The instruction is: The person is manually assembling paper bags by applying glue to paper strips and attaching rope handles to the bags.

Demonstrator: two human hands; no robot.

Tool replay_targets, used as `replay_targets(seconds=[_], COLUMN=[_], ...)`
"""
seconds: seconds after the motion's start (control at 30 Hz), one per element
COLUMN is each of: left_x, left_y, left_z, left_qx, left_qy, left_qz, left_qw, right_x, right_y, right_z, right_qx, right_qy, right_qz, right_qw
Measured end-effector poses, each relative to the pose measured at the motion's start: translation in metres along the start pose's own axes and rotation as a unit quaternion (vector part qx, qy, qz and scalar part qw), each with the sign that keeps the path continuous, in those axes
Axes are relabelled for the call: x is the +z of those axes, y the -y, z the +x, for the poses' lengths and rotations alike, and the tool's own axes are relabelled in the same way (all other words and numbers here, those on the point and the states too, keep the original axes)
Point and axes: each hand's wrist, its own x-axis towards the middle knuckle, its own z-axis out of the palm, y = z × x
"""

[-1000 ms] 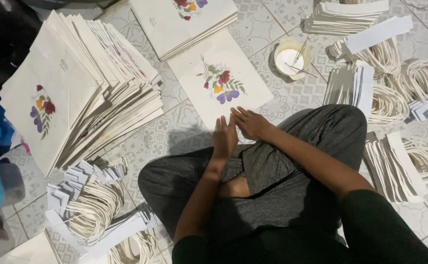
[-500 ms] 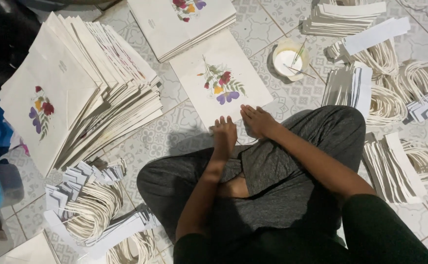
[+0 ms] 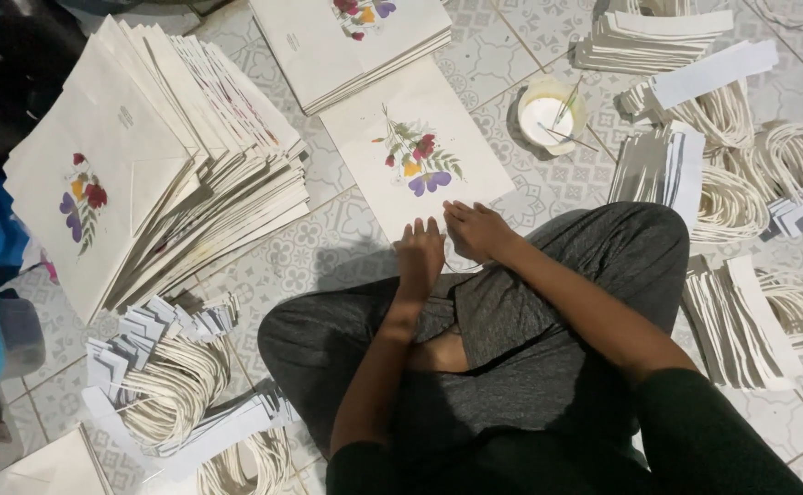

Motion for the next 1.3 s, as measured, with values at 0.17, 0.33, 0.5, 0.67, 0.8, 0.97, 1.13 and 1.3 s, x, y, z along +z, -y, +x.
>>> replay_targets(seconds=[0.17, 0.33, 0.5, 0.67, 0.8, 0.97, 1.13, 1.3], left_x=[0.001, 0.010, -0.021, -0.002, -0.004, -0.020, -0.024, 0.048], left_y=[0.003, -0.001, -0.013, -0.017, -0.019, 0.021, 0.062, 0.086], left_z=[0.001, -0.001, -0.002, -0.002, -0.003, 0.010, 0.023, 0.012], left_qx=[0.011, 0.004, 0.016, 0.007, -0.001, -0.009, 0.073, -0.410], left_qy=[-0.023, -0.025, 0.033, 0.046, 0.085, -0.045, -0.355, -0.063], left_qz=[0.009, 0.031, 0.072, 0.090, 0.068, -0.054, 0.031, -0.442], left_qw=[1.000, 0.999, 0.997, 0.995, 0.994, 0.997, 0.932, 0.795], right_x=[-0.017, -0.022, -0.020, 0.009, 0.013, -0.026, 0.017, 0.009], right_y=[-0.007, -0.004, -0.013, -0.023, -0.031, -0.039, -0.092, -0.100], right_z=[-0.011, -0.013, -0.016, -0.005, 0.002, -0.007, 0.018, 0.021], right_qx=[0.066, 0.098, 0.076, 0.097, 0.107, 0.159, 0.287, 0.376], right_qy=[0.006, 0.012, 0.018, 0.045, 0.162, -0.017, -0.166, -0.181], right_qz=[-0.013, -0.023, 0.033, 0.017, -0.039, 0.174, 0.305, 0.463], right_qw=[0.998, 0.995, 0.996, 0.994, 0.980, 0.972, 0.893, 0.782])
